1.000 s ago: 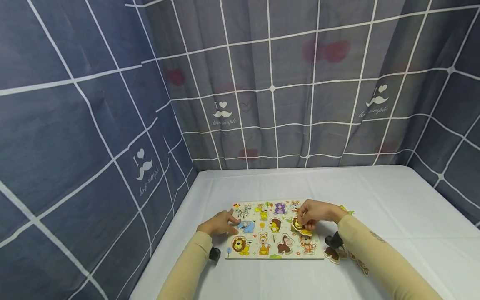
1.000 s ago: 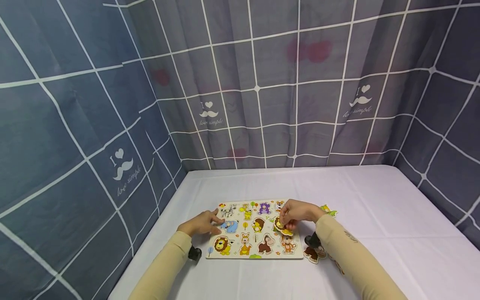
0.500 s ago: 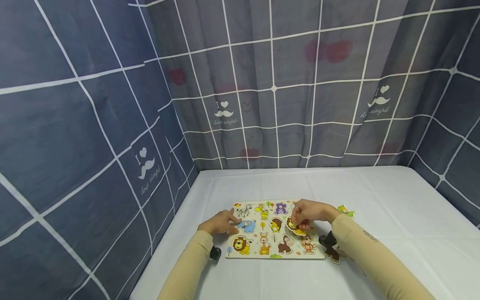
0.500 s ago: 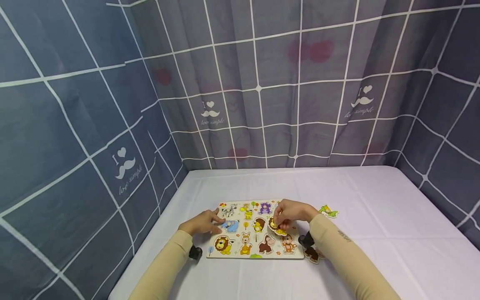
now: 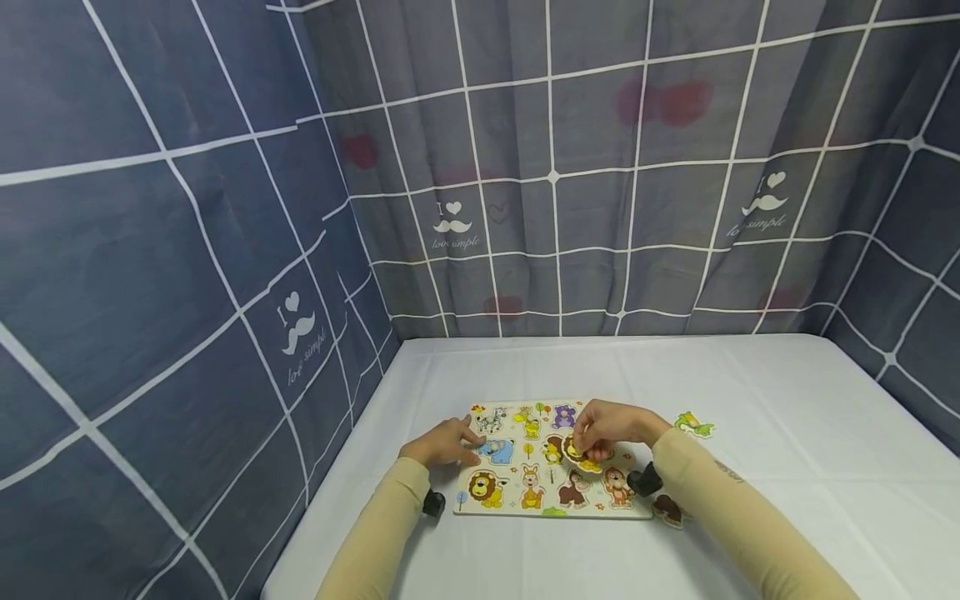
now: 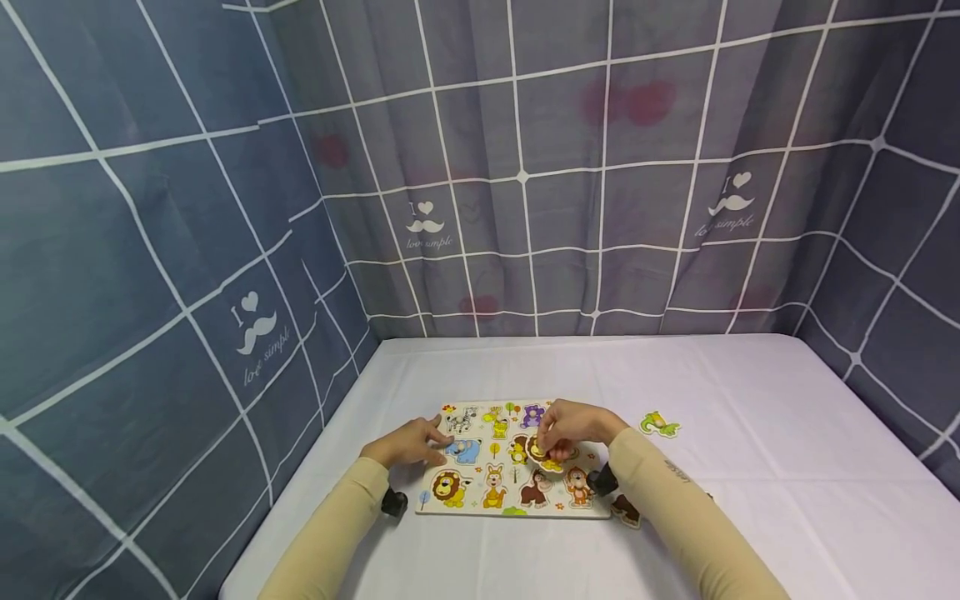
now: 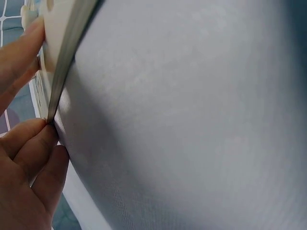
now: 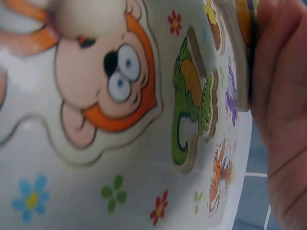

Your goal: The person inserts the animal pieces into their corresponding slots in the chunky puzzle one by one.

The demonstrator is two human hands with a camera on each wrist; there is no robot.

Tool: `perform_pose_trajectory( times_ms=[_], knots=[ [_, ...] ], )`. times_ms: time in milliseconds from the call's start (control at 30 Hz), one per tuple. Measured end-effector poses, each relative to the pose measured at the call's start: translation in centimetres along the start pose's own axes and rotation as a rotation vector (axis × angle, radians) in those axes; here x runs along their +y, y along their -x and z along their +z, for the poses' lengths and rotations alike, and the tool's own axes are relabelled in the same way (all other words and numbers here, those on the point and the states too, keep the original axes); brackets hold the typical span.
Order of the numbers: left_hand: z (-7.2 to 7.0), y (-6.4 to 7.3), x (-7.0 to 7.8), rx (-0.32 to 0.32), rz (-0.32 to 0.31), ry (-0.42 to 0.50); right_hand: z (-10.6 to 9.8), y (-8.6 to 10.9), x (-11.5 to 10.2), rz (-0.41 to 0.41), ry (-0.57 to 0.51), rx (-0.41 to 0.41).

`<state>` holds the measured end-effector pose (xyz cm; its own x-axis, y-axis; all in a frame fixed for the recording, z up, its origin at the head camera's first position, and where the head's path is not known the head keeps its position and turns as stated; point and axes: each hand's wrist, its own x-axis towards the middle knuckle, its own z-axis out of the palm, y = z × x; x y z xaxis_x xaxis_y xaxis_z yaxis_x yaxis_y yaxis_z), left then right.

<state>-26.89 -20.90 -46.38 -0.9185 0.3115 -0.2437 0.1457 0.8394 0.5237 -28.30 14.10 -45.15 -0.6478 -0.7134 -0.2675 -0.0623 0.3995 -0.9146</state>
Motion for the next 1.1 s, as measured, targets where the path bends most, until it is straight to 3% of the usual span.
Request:
perform_pose_trajectory(
  times_ms=[1100],
  knots=[
    [0.0, 0.3, 0.3, 0.004, -0.016, 0.03, 1.9, -2.5, -1.2, 0.009, 0.038, -0.001]
  ],
)
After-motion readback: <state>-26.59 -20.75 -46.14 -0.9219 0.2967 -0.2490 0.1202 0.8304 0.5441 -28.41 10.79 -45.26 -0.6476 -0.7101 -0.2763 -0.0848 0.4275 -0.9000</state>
